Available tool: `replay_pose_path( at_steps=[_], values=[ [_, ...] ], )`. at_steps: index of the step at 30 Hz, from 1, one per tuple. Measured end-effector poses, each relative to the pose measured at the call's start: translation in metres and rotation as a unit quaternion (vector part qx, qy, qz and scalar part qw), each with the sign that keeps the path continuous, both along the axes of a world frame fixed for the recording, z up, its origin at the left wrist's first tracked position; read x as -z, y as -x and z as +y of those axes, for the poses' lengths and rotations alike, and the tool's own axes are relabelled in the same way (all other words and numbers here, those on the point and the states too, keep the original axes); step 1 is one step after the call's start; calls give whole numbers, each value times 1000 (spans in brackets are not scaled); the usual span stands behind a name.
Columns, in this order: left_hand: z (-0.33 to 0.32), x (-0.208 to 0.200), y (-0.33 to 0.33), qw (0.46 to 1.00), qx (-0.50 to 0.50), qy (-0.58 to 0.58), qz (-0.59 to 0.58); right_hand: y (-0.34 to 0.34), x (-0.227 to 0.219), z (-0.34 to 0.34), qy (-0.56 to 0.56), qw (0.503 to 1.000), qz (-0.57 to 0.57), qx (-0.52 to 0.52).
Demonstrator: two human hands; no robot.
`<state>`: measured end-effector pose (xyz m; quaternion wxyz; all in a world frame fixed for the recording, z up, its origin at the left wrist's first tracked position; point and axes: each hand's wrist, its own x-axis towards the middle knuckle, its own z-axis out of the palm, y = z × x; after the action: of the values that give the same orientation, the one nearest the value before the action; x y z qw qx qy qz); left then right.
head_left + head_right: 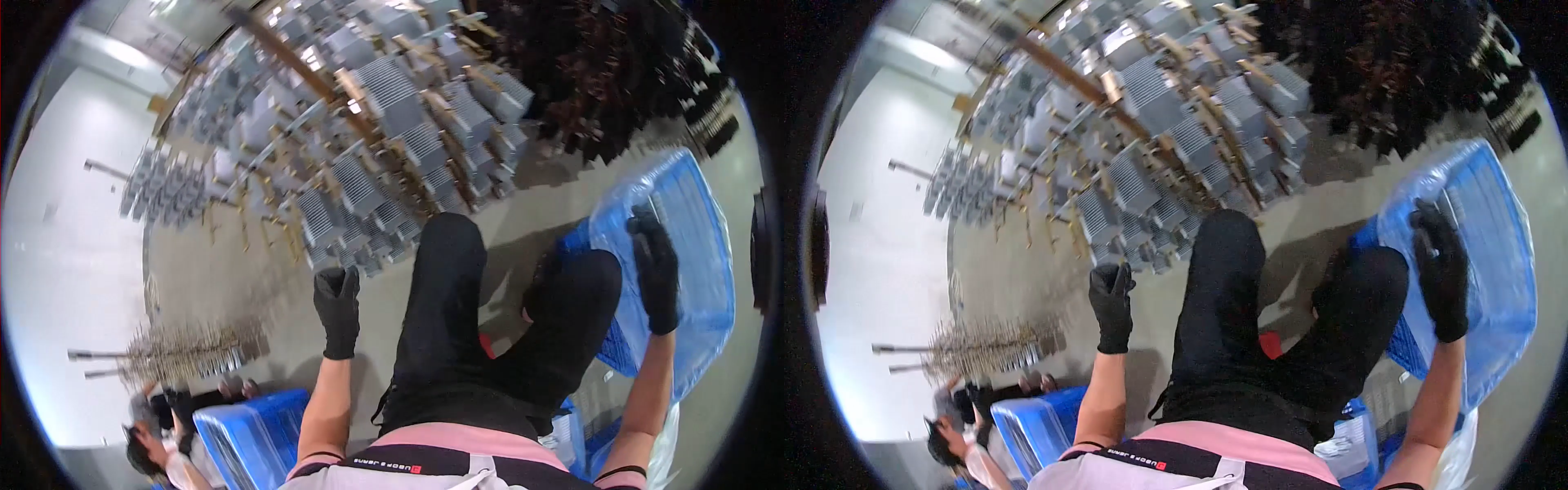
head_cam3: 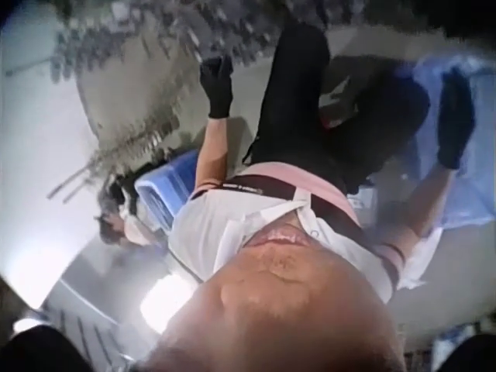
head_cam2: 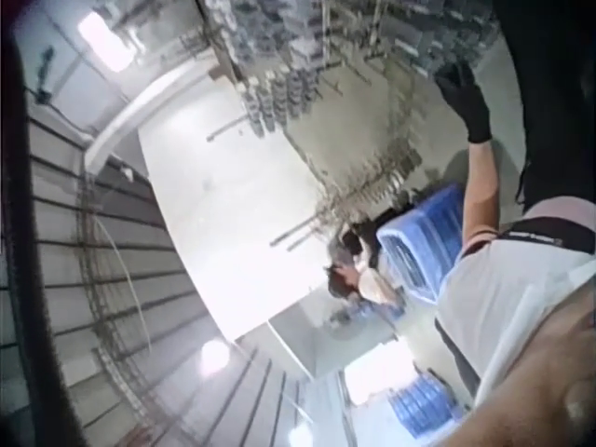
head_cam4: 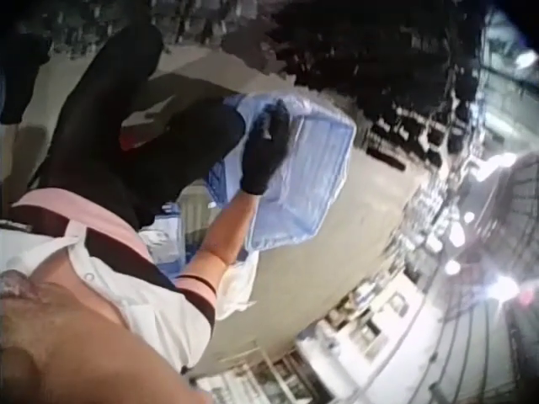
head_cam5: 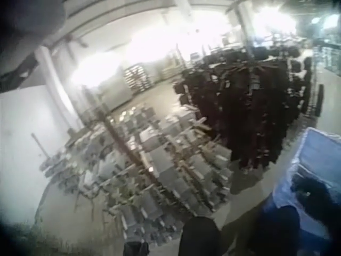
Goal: Sorting and placing metal heat sink components into plastic bins.
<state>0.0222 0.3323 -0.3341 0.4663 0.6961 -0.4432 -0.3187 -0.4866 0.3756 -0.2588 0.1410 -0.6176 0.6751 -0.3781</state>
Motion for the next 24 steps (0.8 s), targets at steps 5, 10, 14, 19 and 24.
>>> replay_pose_path(
  at_steps=[5,10,14,19,24],
  values=[
    [-17,-17,-37,994,-32,65,77,-94,15,-34,34,980,66,-184],
    [-65,-45,-48,999,6,25,-23,-148,32,-47,-71,950,-139,-271],
    [-108,-49,-58,995,62,-27,-79,-150,52,-47,-111,942,-192,-252],
    [-116,-44,-44,995,62,-46,70,-147,53,-42,-127,937,-240,-218],
    [-122,-26,-42,976,35,-63,-205,-144,52,-43,-113,951,-176,-227]
  ],
)
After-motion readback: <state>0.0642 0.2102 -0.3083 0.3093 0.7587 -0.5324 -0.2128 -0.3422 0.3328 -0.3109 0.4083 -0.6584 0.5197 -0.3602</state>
